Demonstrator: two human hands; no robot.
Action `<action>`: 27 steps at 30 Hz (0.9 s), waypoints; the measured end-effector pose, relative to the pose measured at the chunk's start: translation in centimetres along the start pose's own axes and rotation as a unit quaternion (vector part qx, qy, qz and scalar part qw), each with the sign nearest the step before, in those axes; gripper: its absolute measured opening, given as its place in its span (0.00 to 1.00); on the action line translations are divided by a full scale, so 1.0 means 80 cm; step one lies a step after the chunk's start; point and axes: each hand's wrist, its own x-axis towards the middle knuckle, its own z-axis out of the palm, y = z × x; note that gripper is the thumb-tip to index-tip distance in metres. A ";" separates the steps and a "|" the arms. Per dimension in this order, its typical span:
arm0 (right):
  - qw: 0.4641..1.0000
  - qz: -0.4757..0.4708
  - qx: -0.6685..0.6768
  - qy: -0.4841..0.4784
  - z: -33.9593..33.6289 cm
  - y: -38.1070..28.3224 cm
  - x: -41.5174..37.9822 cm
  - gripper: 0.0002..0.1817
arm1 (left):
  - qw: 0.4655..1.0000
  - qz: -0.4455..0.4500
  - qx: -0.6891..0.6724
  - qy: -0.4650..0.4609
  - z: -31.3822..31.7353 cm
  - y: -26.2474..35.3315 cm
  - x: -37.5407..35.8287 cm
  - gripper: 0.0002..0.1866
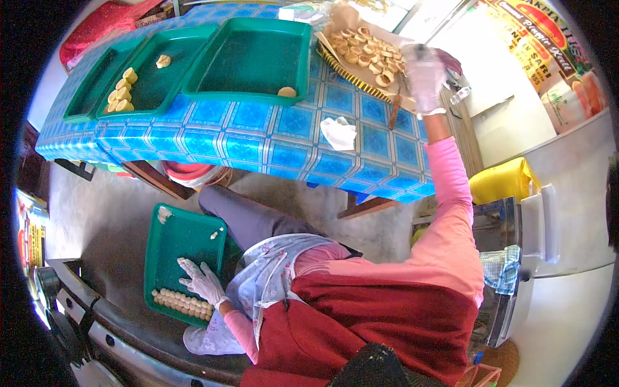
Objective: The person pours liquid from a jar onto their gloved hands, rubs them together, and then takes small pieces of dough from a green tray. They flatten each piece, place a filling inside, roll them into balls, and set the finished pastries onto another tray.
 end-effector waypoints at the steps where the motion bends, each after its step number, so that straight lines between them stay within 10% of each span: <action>1: 0.991 0.062 0.114 0.021 -0.003 0.026 0.006 0.11 | 1.000 -0.003 -0.002 0.000 0.000 0.000 -0.001 0.31; 6: 0.844 0.282 0.456 -0.027 -0.044 0.105 0.011 0.12 | 0.999 -0.030 0.003 -0.029 -0.012 0.010 -0.002 0.30; 11: 0.787 0.255 0.556 -0.078 -0.072 0.104 -0.028 0.13 | 0.999 -0.024 -0.011 -0.018 -0.010 0.008 -0.003 0.30; 14: 0.887 0.003 0.453 -0.088 -0.030 0.135 -0.060 0.14 | 1.000 0.013 -0.015 0.013 0.007 -0.006 0.000 0.30; 18: 0.941 -0.032 0.306 -0.142 0.007 0.153 -0.102 0.15 | 0.998 -0.035 0.021 -0.048 -0.029 0.020 -0.005 0.30; 22: 0.632 0.342 0.650 -0.248 -0.011 0.125 -0.104 0.16 | 1.000 -0.016 0.001 -0.020 -0.023 0.014 -0.002 0.30; 27: 0.663 0.311 0.617 -0.287 -0.034 0.095 -0.095 0.14 | 1.000 -0.001 -0.018 -0.007 -0.015 0.007 -0.002 0.30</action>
